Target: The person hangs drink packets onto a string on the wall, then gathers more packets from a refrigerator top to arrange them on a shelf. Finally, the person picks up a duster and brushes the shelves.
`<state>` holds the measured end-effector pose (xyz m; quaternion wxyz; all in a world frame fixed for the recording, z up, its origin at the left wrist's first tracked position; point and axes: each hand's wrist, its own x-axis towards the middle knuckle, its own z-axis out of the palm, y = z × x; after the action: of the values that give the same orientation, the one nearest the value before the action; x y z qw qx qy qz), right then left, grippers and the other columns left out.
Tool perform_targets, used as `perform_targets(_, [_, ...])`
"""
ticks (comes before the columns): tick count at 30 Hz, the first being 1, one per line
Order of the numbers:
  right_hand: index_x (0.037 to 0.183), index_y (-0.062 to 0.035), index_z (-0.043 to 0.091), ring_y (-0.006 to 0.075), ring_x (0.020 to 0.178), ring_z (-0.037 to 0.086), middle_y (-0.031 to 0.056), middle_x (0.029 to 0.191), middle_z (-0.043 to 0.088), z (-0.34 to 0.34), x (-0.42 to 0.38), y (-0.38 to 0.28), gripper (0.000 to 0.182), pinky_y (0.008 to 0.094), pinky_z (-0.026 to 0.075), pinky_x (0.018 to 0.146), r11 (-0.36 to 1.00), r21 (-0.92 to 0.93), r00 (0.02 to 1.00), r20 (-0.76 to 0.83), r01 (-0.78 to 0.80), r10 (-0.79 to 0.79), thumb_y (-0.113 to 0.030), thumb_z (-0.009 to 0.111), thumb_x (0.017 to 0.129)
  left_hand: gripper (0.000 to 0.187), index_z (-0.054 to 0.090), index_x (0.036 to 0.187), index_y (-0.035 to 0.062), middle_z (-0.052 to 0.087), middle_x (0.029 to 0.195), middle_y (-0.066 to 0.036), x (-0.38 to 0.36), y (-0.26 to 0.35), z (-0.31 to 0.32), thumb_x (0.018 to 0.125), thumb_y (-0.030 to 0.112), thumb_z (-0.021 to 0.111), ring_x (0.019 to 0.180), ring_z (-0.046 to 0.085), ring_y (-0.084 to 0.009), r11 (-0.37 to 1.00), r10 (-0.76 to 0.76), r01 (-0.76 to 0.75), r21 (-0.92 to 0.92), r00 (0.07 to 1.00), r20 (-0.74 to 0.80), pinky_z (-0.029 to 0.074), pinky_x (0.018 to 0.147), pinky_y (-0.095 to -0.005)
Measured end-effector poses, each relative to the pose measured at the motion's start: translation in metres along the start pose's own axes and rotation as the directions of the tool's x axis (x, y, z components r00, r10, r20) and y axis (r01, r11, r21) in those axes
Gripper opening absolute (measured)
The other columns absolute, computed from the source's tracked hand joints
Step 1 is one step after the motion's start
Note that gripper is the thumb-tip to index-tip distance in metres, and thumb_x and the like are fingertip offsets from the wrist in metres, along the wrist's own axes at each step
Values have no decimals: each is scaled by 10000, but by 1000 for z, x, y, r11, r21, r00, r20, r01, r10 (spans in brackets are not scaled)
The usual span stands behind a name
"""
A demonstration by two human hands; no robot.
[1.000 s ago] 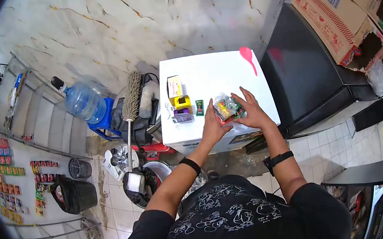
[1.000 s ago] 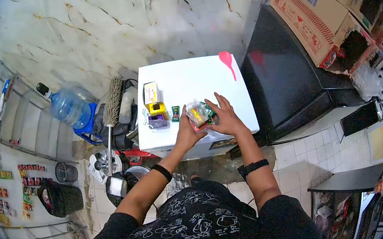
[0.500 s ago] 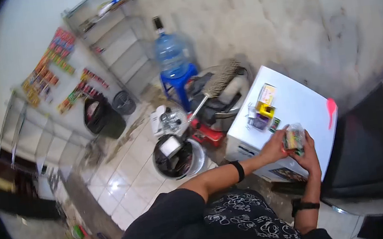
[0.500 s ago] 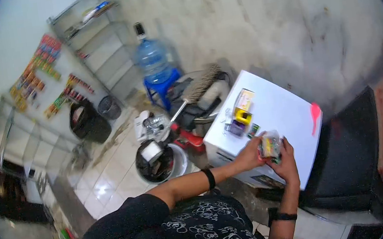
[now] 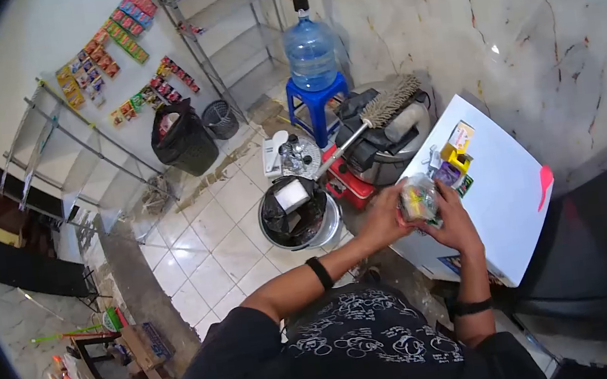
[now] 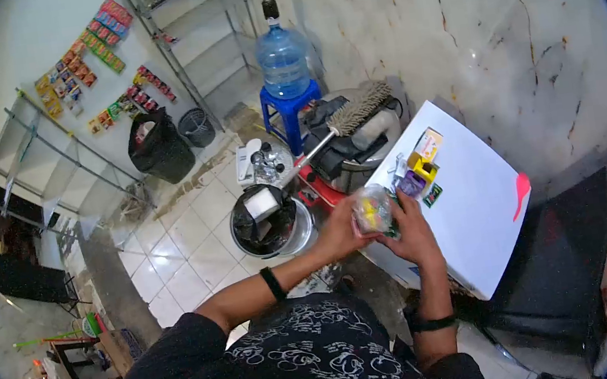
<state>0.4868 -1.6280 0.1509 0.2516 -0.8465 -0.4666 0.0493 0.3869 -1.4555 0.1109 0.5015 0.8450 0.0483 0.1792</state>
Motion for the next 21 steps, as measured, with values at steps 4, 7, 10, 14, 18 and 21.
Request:
perform_targets(4, [1377,-104,366,391,1250,348,208,1395,333,16,30,-63,800,428,342,1027,998,29,999,24,48,-49,-300,740,697,933,311,1361,45,471,1218,-187,-24,-10,-62,609,245,826,1129,477,-373,998,55,-54,10,992,-116,410,943,-411])
perform_targets(7, [1382,-103,361,394,1251,341,198,1408,320,35,51,-109,799,435,341,1029,991,-29,991,33,130,-130,-306,737,706,936,323,1367,90,468,1229,-182,-48,-6,-119,588,214,826,1136,479,-367,998,-46,51,31,991,-129,421,937,-407])
perform_targets(10, [1375,-85,362,393,1270,321,201,1408,317,60,74,-156,795,456,327,1035,979,9,977,62,204,-204,-331,733,717,942,326,1367,96,466,1243,-169,-77,-16,-176,579,231,826,1141,482,-356,994,-92,100,50,986,-141,428,933,-400])
perform_targets(14, [1364,-65,369,390,1295,297,212,1399,319,94,95,-205,775,453,313,1048,968,72,963,109,240,-247,-348,720,733,938,334,1367,107,474,1252,-153,-108,-43,-225,584,285,819,1138,493,-338,978,-63,103,182,975,-211,440,920,-401])
perform_targets(18, [1337,-15,381,404,1293,299,232,1380,331,116,102,-223,777,455,297,1059,956,54,953,85,287,-291,-388,709,740,920,355,1357,91,497,1228,-151,-121,-38,-258,588,290,819,1121,507,-335,974,-69,112,196,975,-213,452,904,-401])
perform_targets(21, [1334,-8,380,421,1281,313,256,1361,341,124,109,-230,785,457,294,1059,932,123,930,98,342,-354,-398,709,738,899,378,1343,79,505,1220,-156,-133,-42,-262,591,299,819,1111,513,-340,974,-131,173,146,956,-261,452,905,-398])
